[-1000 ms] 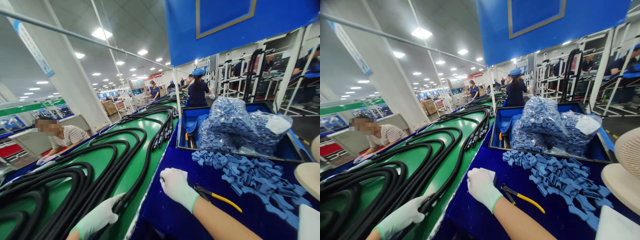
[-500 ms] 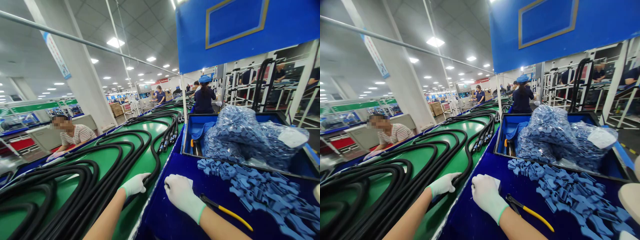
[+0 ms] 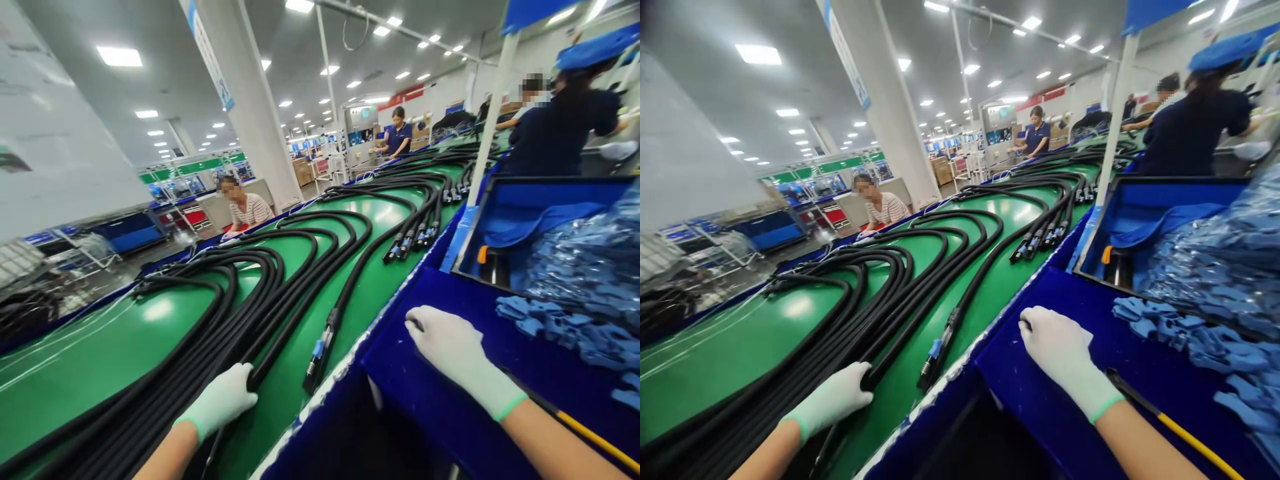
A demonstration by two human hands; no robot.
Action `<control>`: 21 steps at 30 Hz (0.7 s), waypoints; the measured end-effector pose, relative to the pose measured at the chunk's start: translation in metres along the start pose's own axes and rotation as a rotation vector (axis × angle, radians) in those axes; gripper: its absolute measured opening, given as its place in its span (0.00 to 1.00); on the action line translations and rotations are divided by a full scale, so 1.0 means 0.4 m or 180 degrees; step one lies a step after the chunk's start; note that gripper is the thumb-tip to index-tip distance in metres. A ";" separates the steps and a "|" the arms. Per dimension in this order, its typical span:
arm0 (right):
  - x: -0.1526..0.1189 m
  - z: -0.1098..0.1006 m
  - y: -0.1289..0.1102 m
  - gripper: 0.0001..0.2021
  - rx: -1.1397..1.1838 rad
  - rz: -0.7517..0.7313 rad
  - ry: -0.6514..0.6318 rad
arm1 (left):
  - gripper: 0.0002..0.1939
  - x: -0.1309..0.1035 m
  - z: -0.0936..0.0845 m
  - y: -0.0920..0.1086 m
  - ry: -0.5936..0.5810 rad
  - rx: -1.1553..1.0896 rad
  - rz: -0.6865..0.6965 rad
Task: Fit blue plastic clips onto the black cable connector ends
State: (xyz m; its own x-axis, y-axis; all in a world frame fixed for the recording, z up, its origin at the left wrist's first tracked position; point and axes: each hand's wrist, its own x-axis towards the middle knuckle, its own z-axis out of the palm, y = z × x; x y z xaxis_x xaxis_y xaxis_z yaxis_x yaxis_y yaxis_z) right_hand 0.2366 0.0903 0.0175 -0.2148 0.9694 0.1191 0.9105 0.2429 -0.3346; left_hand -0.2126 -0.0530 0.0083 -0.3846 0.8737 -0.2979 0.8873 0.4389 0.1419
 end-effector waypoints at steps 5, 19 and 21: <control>-0.003 0.006 0.011 0.11 -0.0053 -0.0029 -0.0025 | 0.43 -0.089 -0.014 -0.076 -0.0162 -0.0320 -0.0271; -0.268 -0.001 -0.350 0.45 0.3762 -0.0630 -0.2010 | 0.20 -0.205 -0.115 0.288 0.0317 -0.4737 0.1093; -0.286 0.021 -0.360 0.33 0.4430 -0.0366 -0.1971 | 0.21 -0.213 -0.104 0.315 0.0553 -0.3994 0.0935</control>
State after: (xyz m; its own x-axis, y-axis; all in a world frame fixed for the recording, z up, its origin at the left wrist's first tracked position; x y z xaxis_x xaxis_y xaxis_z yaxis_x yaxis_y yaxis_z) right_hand 0.1269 -0.0554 0.0441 -0.6899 0.7201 -0.0741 -0.0897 -0.1866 -0.9783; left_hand -0.0788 -0.0634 0.0909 -0.3294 0.9442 0.0070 0.1376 0.0407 0.9896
